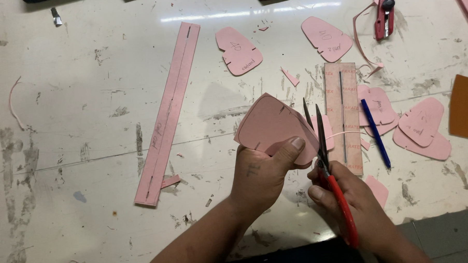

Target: The person uses a ruler and pen to mark a curved outline on a pink sheet, then uses scissors to cut along the marked line. The cut piece is placed on the table among other similar pink cutouts.

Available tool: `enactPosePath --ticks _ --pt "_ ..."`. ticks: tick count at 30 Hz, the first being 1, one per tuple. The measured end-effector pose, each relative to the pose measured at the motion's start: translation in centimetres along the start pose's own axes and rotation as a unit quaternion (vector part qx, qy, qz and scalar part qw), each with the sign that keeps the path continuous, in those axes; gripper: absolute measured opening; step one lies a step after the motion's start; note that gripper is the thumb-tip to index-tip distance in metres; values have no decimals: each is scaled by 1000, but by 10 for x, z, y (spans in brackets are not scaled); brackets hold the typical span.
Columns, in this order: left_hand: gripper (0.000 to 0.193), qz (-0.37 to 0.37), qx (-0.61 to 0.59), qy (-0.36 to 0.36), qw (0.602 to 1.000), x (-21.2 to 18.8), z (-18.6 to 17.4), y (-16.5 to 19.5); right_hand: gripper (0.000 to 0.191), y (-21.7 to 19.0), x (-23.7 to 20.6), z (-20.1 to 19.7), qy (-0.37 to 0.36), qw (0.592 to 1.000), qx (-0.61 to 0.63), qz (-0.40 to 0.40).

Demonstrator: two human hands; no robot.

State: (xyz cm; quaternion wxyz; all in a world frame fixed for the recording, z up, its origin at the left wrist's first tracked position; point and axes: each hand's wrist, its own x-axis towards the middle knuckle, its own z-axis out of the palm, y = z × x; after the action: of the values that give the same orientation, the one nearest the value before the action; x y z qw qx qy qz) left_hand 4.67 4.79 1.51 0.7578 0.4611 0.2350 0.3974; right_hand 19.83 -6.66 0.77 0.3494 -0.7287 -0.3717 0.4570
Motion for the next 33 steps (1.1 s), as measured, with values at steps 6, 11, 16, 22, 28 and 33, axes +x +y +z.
enactPosePath --ticks 6,11,16,22,28,33 --pt "26 3 1 -19 1000 -1 -3 2 36 -2 -2 -1 4 1000 3 9" --pt "25 -8 21 -16 1000 1 -5 4 37 2 -3 -3 4 999 16 49" --pt "26 -9 14 -24 1000 2 -5 7 39 6 -3 -5 0 997 35 71" --pt "27 -13 18 -31 999 2 -7 10 38 3 -3 -7 -7 998 19 52" --pt "24 -10 29 -35 999 3 -8 13 38 -2 -5 -8 6 998 -9 64" --pt "24 -18 54 -36 998 3 -9 15 35 1 -5 -11 0 997 -31 65"
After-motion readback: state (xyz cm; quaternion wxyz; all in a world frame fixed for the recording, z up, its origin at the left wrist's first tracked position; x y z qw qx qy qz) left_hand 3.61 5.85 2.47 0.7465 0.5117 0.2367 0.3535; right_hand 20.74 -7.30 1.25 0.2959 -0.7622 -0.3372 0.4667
